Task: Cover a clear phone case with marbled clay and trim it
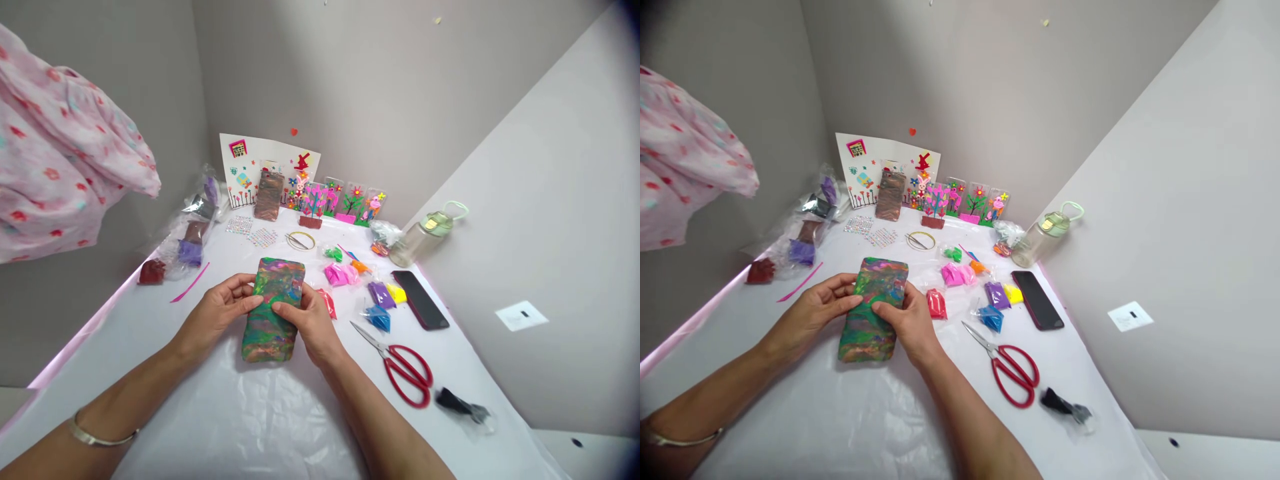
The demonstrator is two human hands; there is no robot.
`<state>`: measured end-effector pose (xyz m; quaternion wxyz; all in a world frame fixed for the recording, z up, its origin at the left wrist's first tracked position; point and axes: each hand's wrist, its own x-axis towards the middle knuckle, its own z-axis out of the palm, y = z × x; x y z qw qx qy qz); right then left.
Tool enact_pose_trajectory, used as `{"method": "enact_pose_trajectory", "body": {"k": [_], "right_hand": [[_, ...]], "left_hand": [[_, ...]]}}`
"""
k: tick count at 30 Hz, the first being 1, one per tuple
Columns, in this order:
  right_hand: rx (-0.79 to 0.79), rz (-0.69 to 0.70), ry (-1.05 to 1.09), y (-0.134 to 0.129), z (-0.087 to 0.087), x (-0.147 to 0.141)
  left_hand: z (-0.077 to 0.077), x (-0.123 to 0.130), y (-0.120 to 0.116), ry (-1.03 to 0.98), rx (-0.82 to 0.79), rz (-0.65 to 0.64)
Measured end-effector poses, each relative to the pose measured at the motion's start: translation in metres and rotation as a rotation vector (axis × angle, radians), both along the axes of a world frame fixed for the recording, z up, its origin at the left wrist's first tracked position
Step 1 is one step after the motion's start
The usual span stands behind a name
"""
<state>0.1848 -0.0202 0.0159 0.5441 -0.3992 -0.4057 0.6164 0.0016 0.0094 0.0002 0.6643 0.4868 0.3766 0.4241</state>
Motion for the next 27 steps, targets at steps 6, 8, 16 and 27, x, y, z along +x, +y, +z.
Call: {"method": "enact_pose_trajectory", "body": {"k": [6,8,16,27], "right_hand": [[-0.020,0.001,-0.026,-0.0010,-0.0021,-0.0013],[-0.036,-0.013,-0.032,-0.0013,-0.0022,-0.0017],[-0.057,-0.020,-0.038,-0.0028,-0.0006,-0.0026],[-0.046,-0.018,-0.039,-0.0019,-0.0031,-0.0022]], "left_hand": [[0.0051,0.0038,-0.0026,0.006,0.015,-0.034],[0.0059,0.0044,-0.0033,0.014,0.008,-0.048],[0.0066,0.0048,-0.0064,0.025,0.009,-0.042],[0.0043,0.0060,-0.0084,0.041,0.053,0.004]]}}
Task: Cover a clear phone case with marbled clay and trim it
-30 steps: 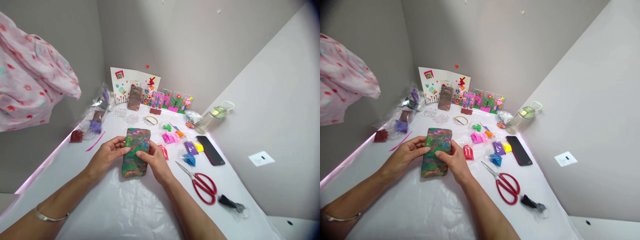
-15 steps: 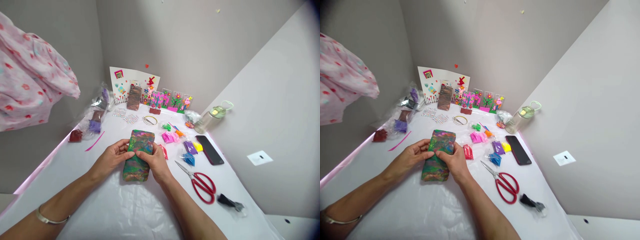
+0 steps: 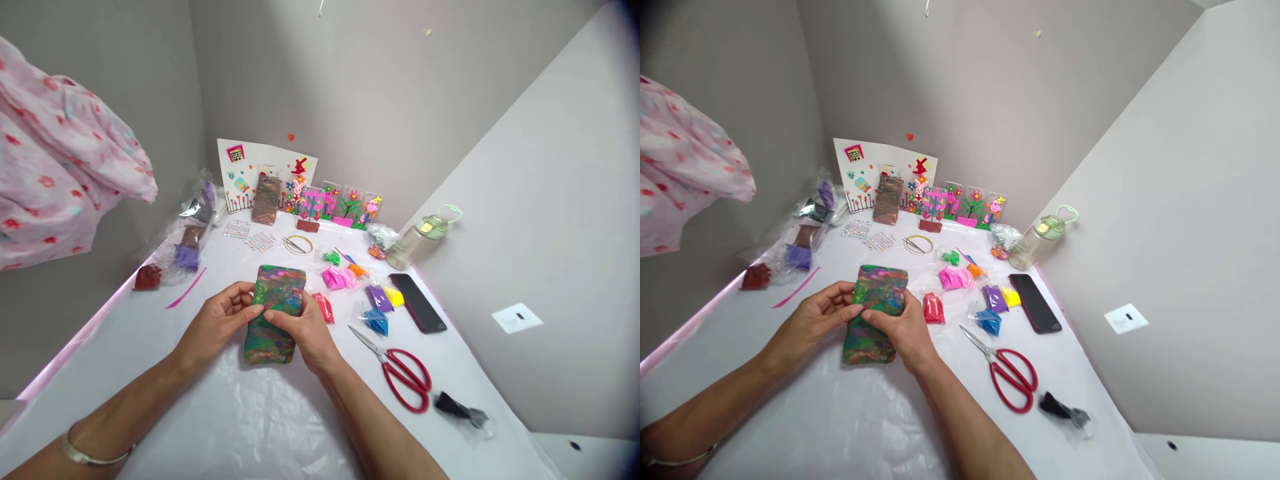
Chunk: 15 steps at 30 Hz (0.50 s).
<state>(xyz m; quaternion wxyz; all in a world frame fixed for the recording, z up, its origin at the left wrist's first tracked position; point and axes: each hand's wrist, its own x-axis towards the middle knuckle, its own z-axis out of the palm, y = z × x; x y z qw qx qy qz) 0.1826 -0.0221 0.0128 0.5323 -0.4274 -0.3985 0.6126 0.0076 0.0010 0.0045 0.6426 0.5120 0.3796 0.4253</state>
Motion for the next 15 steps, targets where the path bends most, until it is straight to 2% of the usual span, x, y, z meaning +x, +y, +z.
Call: {"method": "enact_pose_trajectory", "body": {"k": [5,9,15], "right_hand": [[-0.027,-0.025,-0.007,0.0006,0.0015,0.0019],[-0.010,-0.005,-0.007,0.0009,0.0038,0.0043],[-0.019,-0.051,-0.048,0.0010,0.0044,0.0035]], "left_hand": [[0.0020,0.0005,-0.0013,-0.022,-0.001,-0.040],[0.0025,0.0012,-0.0004,-0.028,-0.001,-0.043],[0.0018,0.0026,-0.0019,-0.019,0.004,-0.040]]}}
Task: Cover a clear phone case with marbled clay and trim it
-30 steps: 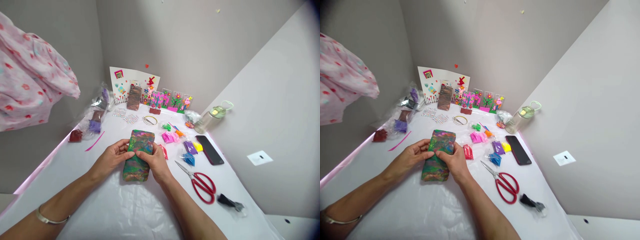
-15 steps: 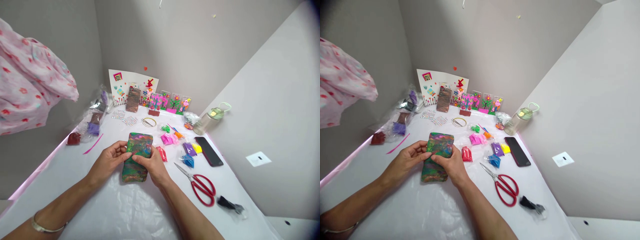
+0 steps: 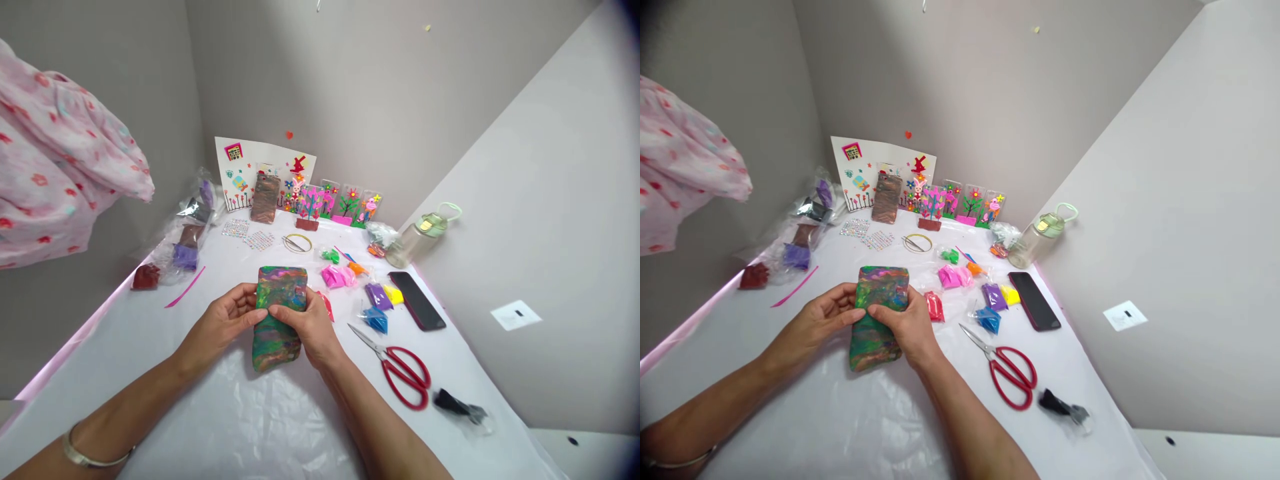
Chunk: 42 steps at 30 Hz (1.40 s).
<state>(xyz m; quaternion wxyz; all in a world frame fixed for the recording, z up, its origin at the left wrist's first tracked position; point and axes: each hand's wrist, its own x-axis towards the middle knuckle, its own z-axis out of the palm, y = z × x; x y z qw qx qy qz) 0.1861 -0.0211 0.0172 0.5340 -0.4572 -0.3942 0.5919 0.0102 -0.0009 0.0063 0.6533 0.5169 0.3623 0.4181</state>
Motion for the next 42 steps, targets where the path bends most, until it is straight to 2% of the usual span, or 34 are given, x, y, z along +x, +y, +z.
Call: {"method": "enact_pose_trajectory", "body": {"k": [6,15,19,25,32,42], "right_hand": [[0.057,0.098,0.013,-0.0002,0.0031,0.0045],[0.088,0.129,-0.014,0.0005,0.0006,0.0032],[0.075,0.080,-0.012,0.0002,0.0010,0.0025],[0.074,0.120,0.008,-0.0013,-0.0005,-0.0003],[0.052,0.043,0.020,-0.0006,-0.0006,-0.0004],[0.041,0.023,0.043,0.0011,-0.0006,-0.0005]], "left_hand": [[0.0000,-0.0027,-0.0005,0.019,0.017,0.043],[0.0021,-0.0008,0.0000,0.020,0.033,0.035],[0.0005,0.0002,0.0001,0.011,0.026,0.022],[0.0002,-0.0024,-0.0003,0.011,0.042,0.047],[0.0031,-0.0020,0.0004,0.008,0.001,0.019],[-0.0041,-0.0051,0.0024,0.025,-0.014,0.051]]}}
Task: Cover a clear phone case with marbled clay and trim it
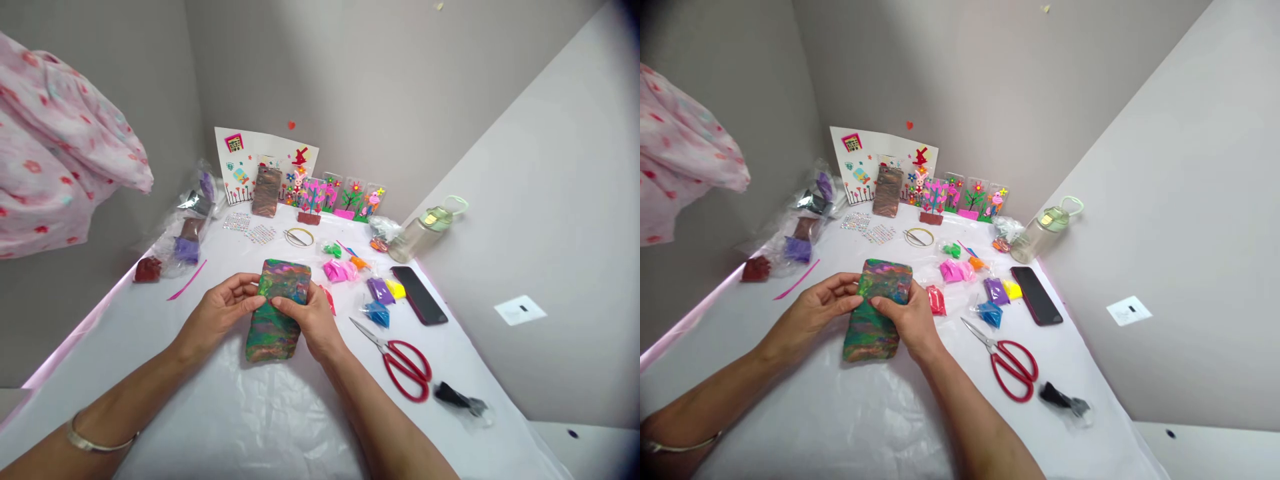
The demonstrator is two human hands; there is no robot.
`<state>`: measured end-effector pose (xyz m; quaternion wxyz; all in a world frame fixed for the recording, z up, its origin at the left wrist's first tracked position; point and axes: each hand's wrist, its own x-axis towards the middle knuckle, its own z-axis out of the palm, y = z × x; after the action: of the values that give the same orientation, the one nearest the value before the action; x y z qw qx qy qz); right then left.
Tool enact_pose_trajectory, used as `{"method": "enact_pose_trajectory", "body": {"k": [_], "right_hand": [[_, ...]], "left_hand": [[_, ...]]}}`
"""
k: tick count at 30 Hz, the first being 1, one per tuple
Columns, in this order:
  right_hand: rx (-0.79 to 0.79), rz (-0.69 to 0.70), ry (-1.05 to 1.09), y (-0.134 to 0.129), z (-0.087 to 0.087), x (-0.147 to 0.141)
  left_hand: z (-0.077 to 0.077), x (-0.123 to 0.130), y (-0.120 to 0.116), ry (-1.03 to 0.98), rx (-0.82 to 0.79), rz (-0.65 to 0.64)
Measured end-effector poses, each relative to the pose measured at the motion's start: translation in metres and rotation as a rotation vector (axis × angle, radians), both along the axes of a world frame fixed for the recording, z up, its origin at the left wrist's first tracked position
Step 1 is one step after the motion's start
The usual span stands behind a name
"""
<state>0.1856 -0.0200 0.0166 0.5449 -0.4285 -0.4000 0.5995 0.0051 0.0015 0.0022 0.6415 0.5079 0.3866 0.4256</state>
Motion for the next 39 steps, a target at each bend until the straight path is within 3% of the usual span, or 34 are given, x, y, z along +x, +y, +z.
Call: {"method": "enact_pose_trajectory", "body": {"k": [8,14,25,34,39], "right_hand": [[0.011,0.045,0.001,-0.001,-0.001,0.000],[0.004,0.074,0.006,-0.002,-0.003,-0.004],[-0.004,0.130,-0.001,-0.002,-0.002,-0.006],[0.023,0.109,0.036,0.000,0.001,-0.002],[0.018,0.027,0.052,0.002,0.001,0.002]], "left_hand": [[0.004,0.001,-0.001,-0.005,0.004,0.008],[0.002,0.001,0.003,-0.030,0.025,0.101],[0.009,-0.001,0.005,-0.104,-0.032,0.156],[0.012,-0.002,0.006,-0.114,-0.086,0.092],[0.011,0.004,0.002,-0.106,-0.106,0.016]]}}
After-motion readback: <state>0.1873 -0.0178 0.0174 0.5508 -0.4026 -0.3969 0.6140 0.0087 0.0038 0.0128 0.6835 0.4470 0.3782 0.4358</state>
